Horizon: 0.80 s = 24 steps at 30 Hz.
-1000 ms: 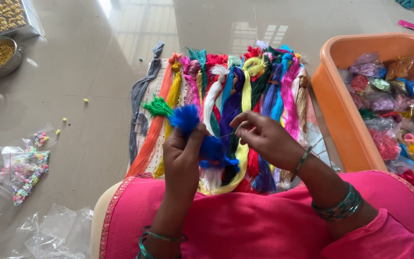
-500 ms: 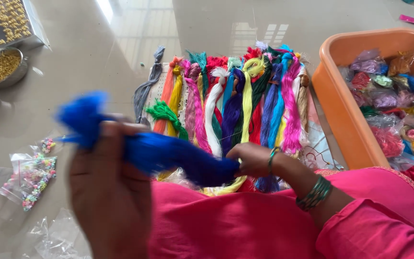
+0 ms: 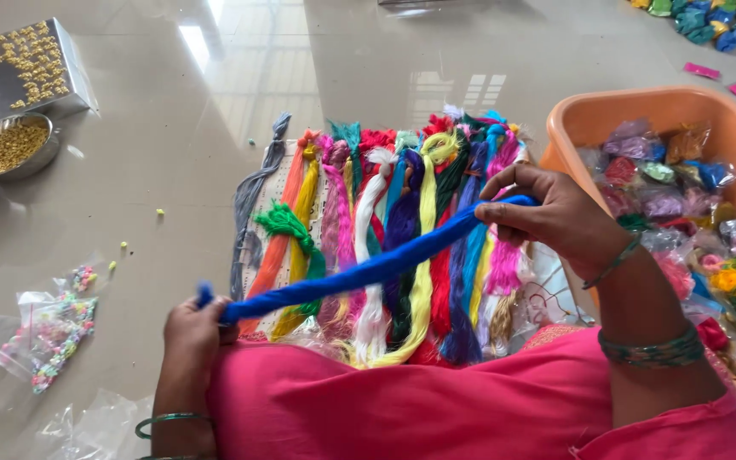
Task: Organizing and tying bundles of colorful decorative threads.
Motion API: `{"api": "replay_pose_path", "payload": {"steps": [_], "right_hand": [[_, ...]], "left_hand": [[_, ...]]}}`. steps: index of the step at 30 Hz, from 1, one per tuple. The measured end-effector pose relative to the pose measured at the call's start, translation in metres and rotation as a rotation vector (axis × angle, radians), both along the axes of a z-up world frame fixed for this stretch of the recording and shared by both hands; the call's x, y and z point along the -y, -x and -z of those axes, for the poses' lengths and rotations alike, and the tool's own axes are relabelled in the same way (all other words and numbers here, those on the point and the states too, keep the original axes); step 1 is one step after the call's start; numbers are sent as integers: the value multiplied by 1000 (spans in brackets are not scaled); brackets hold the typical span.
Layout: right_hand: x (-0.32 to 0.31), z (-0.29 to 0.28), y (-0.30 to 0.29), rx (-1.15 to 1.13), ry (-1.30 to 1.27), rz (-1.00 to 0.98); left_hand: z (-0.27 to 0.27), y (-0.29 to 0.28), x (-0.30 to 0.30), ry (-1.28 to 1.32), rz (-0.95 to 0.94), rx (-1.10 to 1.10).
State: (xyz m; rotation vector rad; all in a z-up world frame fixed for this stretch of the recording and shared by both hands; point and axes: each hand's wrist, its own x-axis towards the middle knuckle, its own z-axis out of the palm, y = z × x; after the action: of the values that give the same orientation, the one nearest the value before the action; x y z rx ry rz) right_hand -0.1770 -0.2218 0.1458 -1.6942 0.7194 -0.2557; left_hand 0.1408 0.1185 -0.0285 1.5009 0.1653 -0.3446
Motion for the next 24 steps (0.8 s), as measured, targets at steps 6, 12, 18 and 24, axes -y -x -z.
{"api": "replay_pose_path", "payload": {"steps": [6, 12, 18, 24], "right_hand": [[-9, 2, -8, 111, 175, -26], [-59, -3, -23, 73, 268, -203], [-49, -28, -7, 330, 248, -245], [-25, -73, 32, 299, 526, 5]], "left_hand": [[-64, 49, 31, -1105, 440, 419], [-108, 130, 101, -293, 748, 613], [-98, 180, 145, -278, 714, 859], [-22, 156, 150, -701, 582, 893]]}}
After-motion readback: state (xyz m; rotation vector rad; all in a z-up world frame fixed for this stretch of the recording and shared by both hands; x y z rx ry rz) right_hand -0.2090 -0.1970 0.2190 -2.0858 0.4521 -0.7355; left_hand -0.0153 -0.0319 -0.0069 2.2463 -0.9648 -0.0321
